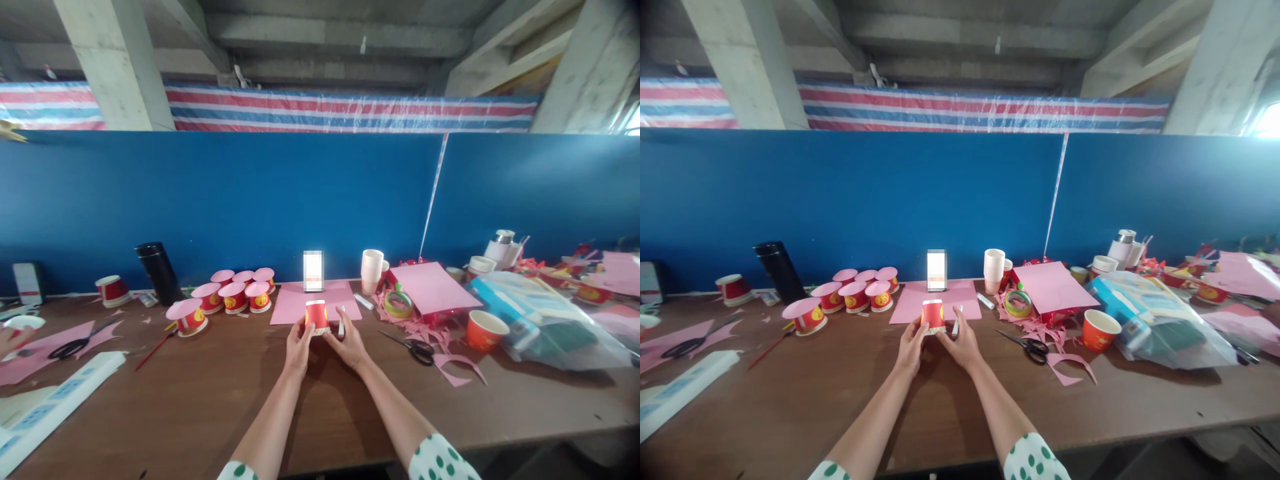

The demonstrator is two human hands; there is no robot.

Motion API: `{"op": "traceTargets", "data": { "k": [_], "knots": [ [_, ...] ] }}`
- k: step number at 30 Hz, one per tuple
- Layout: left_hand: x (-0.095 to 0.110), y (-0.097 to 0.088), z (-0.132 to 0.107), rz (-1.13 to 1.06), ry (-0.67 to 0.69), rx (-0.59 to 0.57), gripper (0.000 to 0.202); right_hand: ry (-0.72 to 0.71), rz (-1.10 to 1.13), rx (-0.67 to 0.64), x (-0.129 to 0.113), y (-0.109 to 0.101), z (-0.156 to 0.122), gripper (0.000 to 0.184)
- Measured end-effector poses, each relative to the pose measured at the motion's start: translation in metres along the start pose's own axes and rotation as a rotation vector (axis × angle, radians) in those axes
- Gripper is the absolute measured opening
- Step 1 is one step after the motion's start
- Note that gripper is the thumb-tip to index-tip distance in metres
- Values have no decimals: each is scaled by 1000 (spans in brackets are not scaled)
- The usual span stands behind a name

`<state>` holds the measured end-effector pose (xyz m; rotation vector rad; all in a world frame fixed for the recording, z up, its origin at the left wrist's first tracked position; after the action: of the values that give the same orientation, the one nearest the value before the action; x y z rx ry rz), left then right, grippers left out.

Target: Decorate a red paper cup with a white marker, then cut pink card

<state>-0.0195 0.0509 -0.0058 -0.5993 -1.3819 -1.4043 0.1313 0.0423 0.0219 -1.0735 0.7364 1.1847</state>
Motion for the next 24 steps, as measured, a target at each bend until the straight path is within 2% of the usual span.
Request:
{"op": "traceTargets", "data": {
  "k": [11,24],
  "knots": [
    [-4,0,1,-10,-5,-34,52,12,-39,-3,0,-1,0,73],
    [-1,1,1,-17,-1,-15,52,-1,-8,-3,-1,0,0,70]
  ]
}}
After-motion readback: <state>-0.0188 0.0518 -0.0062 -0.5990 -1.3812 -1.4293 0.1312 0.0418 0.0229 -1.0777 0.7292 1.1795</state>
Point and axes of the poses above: each hand's wrist, its own z-axis towards the middle knuckle, its own y-axis out of the palm, x = y × z, the point moved 7 cm from there along z, towards the middle knuckle, and after that the axes turned 5 degrees about y, right-handed, at the moved point
